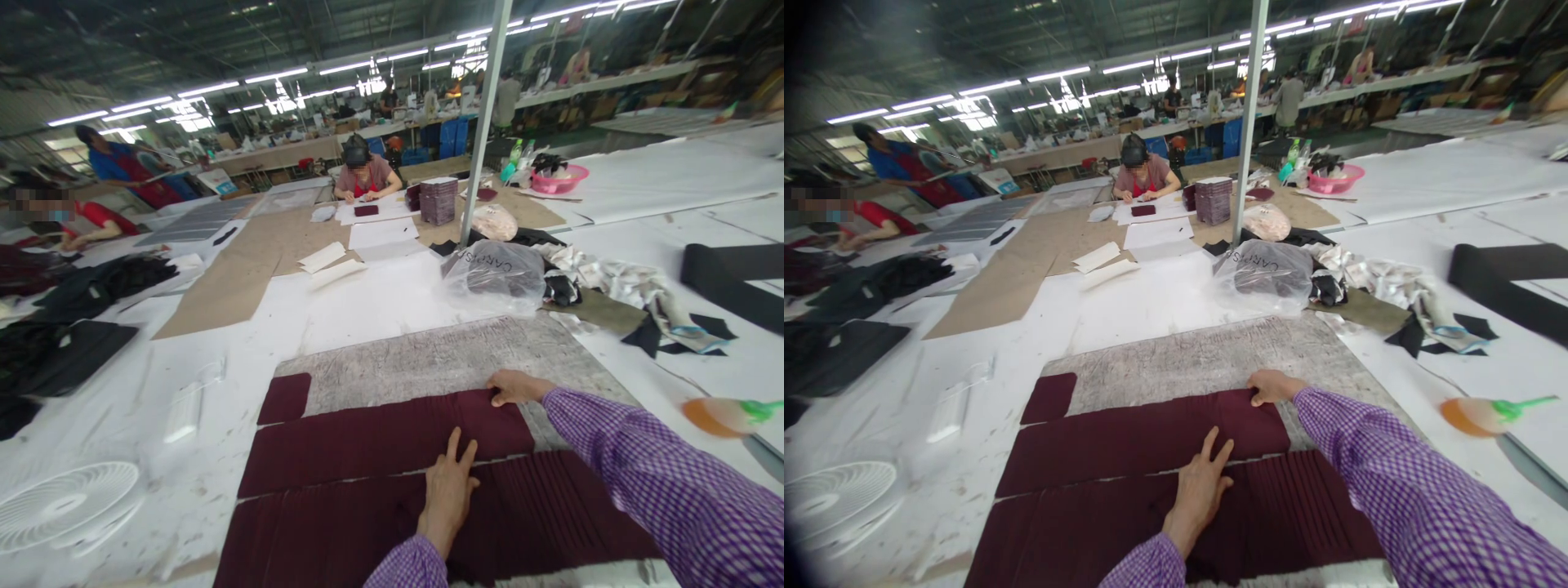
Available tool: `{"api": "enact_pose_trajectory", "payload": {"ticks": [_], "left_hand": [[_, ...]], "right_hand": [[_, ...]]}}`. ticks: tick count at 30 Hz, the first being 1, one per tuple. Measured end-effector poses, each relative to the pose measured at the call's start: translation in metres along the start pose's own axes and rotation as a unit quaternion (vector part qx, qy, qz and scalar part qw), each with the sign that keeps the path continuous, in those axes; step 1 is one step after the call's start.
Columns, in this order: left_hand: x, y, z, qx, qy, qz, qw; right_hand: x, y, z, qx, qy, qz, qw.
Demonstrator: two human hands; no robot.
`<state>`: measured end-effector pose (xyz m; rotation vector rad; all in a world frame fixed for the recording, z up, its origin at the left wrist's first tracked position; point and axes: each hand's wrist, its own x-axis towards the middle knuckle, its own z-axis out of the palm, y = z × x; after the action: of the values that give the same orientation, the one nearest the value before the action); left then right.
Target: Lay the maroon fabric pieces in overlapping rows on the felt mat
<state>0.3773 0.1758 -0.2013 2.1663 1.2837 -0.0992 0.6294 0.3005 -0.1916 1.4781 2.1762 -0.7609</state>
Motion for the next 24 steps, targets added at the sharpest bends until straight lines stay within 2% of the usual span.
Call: {"api": "enact_pose_trajectory", "payload": {"ticks": [5,11,15,17,21,24], "left_hand": [[0.000,0.001,0.003,-0.002,0.010,-0.036,0.999],[0.002,0.002,0.002,0.006,0.004,-0.038,0.999],[0.007,0.004,0.000,0.015,-0.015,-0.035,0.999],[0.009,0.005,0.000,0.020,-0.021,-0.036,0.999],[0.010,0.005,0.000,0.021,-0.020,-0.034,0.999],[0.010,0.004,0.001,0.015,-0.016,-0.033,0.999]], "right_hand": [[0.000,-0.002,0.001,0.018,0.003,0.023,1.000],[0.000,-0.004,-0.001,0.009,0.004,0.032,0.999],[0.000,-0.008,0.003,-0.006,0.031,0.047,0.998],[-0.001,-0.012,0.007,-0.017,0.070,0.060,0.996],[-0.007,-0.030,0.020,-0.041,0.201,0.075,0.976],[-0.007,-0.051,0.040,-0.047,0.269,0.009,0.962]]}}
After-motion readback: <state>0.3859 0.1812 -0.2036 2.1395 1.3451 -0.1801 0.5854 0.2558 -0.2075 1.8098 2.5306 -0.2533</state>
